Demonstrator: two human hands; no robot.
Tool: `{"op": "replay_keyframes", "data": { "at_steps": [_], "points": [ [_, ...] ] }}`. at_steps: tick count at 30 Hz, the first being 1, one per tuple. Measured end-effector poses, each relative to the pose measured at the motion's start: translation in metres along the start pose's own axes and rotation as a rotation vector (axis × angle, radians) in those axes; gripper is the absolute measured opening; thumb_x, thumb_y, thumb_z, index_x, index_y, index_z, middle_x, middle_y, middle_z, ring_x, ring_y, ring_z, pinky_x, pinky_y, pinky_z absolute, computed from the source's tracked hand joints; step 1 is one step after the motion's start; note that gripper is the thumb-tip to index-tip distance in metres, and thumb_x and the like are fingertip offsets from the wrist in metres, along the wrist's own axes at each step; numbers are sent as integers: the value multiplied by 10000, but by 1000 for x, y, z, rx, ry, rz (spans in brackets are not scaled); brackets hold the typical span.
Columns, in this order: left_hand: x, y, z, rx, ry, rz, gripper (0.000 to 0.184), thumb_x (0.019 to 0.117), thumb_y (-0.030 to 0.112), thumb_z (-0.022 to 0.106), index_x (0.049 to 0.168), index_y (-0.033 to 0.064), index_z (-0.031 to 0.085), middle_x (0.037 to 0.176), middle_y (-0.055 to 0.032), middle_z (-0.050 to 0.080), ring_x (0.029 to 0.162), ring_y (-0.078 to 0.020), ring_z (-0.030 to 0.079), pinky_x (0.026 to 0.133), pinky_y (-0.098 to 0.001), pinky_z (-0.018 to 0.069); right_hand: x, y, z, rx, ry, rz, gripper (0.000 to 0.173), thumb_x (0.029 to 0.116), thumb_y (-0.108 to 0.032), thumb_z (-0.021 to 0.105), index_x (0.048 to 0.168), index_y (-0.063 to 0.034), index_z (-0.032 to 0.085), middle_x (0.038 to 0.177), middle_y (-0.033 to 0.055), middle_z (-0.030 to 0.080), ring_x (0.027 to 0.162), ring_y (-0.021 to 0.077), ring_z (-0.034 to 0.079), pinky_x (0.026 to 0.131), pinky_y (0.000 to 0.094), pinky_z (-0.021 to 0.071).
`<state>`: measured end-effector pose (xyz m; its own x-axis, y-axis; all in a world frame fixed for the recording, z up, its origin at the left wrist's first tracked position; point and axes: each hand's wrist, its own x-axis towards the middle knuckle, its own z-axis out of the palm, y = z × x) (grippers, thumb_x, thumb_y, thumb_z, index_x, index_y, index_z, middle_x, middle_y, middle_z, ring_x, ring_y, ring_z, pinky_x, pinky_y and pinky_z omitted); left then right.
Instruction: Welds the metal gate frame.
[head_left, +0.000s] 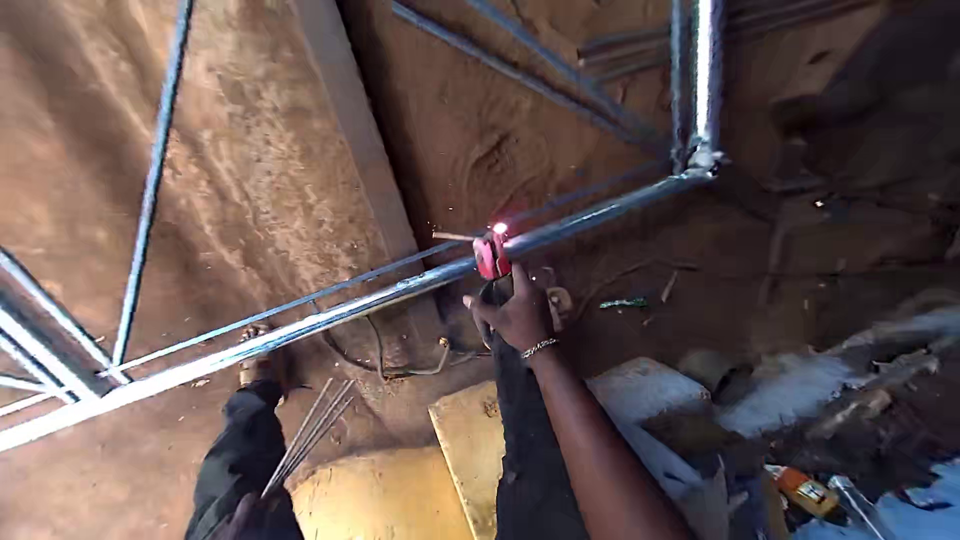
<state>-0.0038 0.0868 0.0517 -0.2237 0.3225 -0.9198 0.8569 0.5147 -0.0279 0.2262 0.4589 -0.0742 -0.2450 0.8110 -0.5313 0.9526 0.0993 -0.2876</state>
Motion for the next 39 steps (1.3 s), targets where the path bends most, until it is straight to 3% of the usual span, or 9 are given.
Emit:
{"op": "replay_keyframes", "data": {
  "at_steps": [1, 3, 5, 8, 14, 16, 20, 26, 39],
  "points": [
    [2, -28, 63, -100, 250, 38, 466, 1079, 454, 394, 1128, 115, 710, 869, -204, 738, 721, -436, 720, 572, -660, 545, -11, -12, 12, -8, -59, -45, 920, 700, -610, 853, 1392, -75, 569, 1110, 204, 716, 1017, 375, 707, 869, 621, 560],
    [-1, -48, 99, -295, 84, -93, 492, 1054, 554, 414, 1204, 168, 681, 921, -179, 749, 793, -441, 731, 642, -669, 554, -30, -40, 40, 17, -190, -115, 895, 695, -601, 862, 1376, -89, 586, 1048, 186, 729, 960, 358, 717, 832, 621, 566],
    [-5, -51, 117, -398, 17, -151, 503, 1043, 581, 424, 1161, 170, 689, 892, -162, 748, 793, -427, 736, 653, -653, 565, -47, -68, 71, 62, -306, -169, 904, 688, -622, 850, 1370, -83, 604, 1017, 166, 738, 922, 330, 725, 812, 611, 582],
    [-12, -49, 147, -421, 58, -145, 483, 1048, 560, 430, 1112, 163, 697, 867, -158, 737, 750, -421, 727, 607, -636, 561, -69, -107, 116, 87, -416, -192, 851, 673, -633, 839, 1302, -92, 648, 969, 123, 744, 880, 281, 728, 787, 579, 592],
    [-25, -70, 165, -548, 278, -246, 495, 1063, 530, 427, 1055, 107, 684, 829, -173, 719, 653, -413, 703, 505, -601, 521, -66, -167, 185, 46, -477, -201, 801, 797, -630, 767, 1337, -68, 583, 945, 152, 713, 810, 296, 710, 744, 565, 585],
    [-27, -64, 171, -528, 329, -249, 465, 1069, 512, 407, 1041, 131, 672, 810, -136, 706, 610, -373, 687, 467, -556, 505, -66, -166, 194, 8, -406, -303, 846, 774, -638, 776, 1362, -68, 562, 936, 141, 719, 814, 286, 714, 736, 552, 585],
    [-23, -50, 192, -472, 346, -230, 466, 1069, 512, 383, 1010, 145, 664, 800, -114, 688, 565, -344, 661, 435, -522, 490, -68, -140, 189, -99, -366, -413, 1113, 650, -677, 866, 1485, -79, 438, 979, 170, 727, 870, 331, 721, 767, 577, 583],
    [-20, -56, 206, -437, 365, -249, 480, 1071, 506, 350, 988, 139, 647, 765, -95, 679, 537, -324, 649, 411, -500, 464, -52, -126, 186, -129, -355, -426, 1039, 734, -609, 832, 1531, -78, 431, 1105, 210, 723, 975, 368, 719, 837, 607, 565],
    [-17, -61, 200, -424, 373, -246, 467, 1073, 497, 341, 987, 142, 632, 754, -88, 651, 537, -318, 637, 400, -486, 441, -41, -103, 185, -109, -303, -485, 1046, 709, -655, 804, 1494, -40, 487, 1105, 196, 731, 977, 325, 726, 842, 565, 572]
  ]
}}
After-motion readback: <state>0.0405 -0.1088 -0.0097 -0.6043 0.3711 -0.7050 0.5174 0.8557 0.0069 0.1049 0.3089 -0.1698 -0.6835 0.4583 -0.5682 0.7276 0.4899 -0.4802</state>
